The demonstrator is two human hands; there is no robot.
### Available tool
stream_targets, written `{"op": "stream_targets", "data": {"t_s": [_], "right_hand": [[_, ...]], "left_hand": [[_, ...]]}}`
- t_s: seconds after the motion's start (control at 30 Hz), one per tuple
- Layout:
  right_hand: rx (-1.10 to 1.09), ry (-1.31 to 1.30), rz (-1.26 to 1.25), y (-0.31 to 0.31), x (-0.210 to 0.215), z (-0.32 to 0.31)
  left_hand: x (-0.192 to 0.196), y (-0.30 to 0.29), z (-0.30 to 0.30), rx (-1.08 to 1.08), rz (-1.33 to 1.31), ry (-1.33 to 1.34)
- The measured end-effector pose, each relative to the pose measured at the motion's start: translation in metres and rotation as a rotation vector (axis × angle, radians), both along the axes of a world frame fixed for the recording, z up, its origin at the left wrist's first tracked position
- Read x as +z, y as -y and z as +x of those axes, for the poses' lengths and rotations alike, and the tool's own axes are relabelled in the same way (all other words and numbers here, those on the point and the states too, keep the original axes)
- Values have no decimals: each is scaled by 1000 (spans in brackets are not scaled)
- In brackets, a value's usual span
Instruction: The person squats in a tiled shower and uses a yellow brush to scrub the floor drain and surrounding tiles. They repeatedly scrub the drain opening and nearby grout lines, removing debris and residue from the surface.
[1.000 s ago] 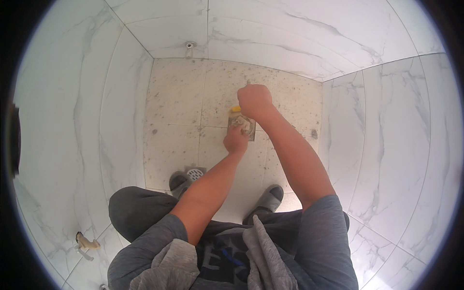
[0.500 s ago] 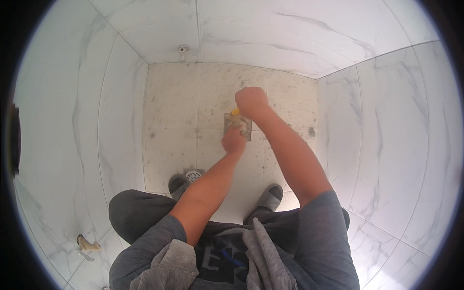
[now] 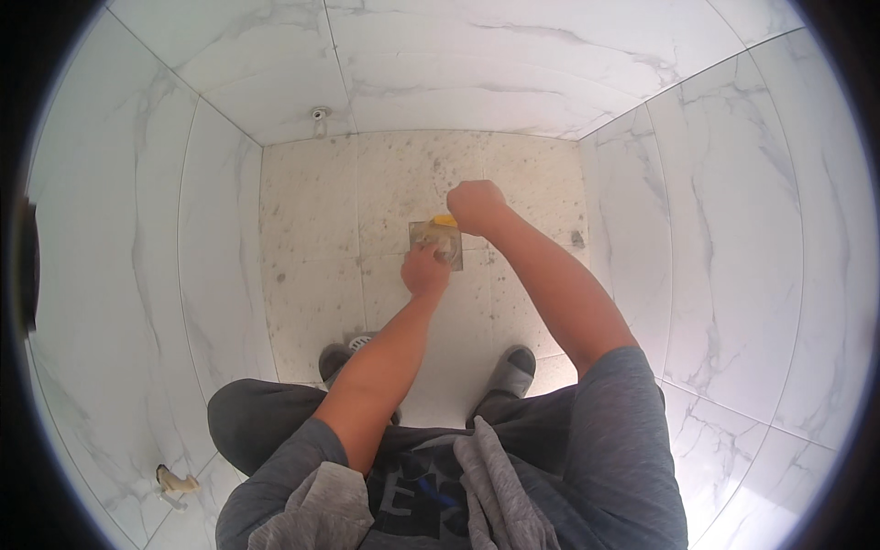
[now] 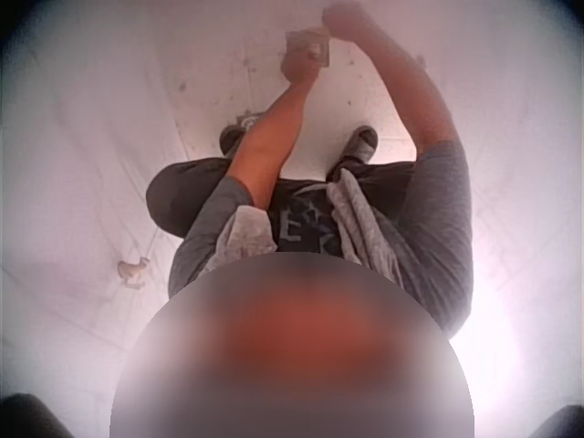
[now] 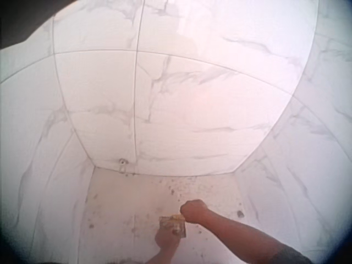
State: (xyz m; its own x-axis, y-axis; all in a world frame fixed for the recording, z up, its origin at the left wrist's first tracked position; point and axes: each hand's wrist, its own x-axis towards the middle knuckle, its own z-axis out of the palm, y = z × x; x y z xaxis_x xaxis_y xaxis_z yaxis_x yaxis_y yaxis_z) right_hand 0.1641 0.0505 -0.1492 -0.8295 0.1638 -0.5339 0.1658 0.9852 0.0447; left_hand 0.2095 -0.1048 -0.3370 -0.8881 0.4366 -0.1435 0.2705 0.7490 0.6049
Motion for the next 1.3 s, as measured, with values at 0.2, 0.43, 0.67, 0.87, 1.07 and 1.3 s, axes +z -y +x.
{"op": "stream_targets", "data": {"t_s": [0.2,0.43,0.67,0.87,1.07,1.3], "right_hand": [[2,-35,89,-3,8,-8],[-72,67,83,12,4,8],[-228,-14,36,-10,14,20],[-241,77,-10,12,2,43],[-144,-76,52,3,10,27],[133,-86,97,16,0,-2]], "left_hand": [[3,1,-3,-44,-85,19],[11,1,-5,-22,-79,35],[18,-2,-6,-2,-70,-14],[17,-1,-6,12,-49,-99],[11,-1,-7,-28,3,-94],[5,1,-12,-69,-57,-78]]}}
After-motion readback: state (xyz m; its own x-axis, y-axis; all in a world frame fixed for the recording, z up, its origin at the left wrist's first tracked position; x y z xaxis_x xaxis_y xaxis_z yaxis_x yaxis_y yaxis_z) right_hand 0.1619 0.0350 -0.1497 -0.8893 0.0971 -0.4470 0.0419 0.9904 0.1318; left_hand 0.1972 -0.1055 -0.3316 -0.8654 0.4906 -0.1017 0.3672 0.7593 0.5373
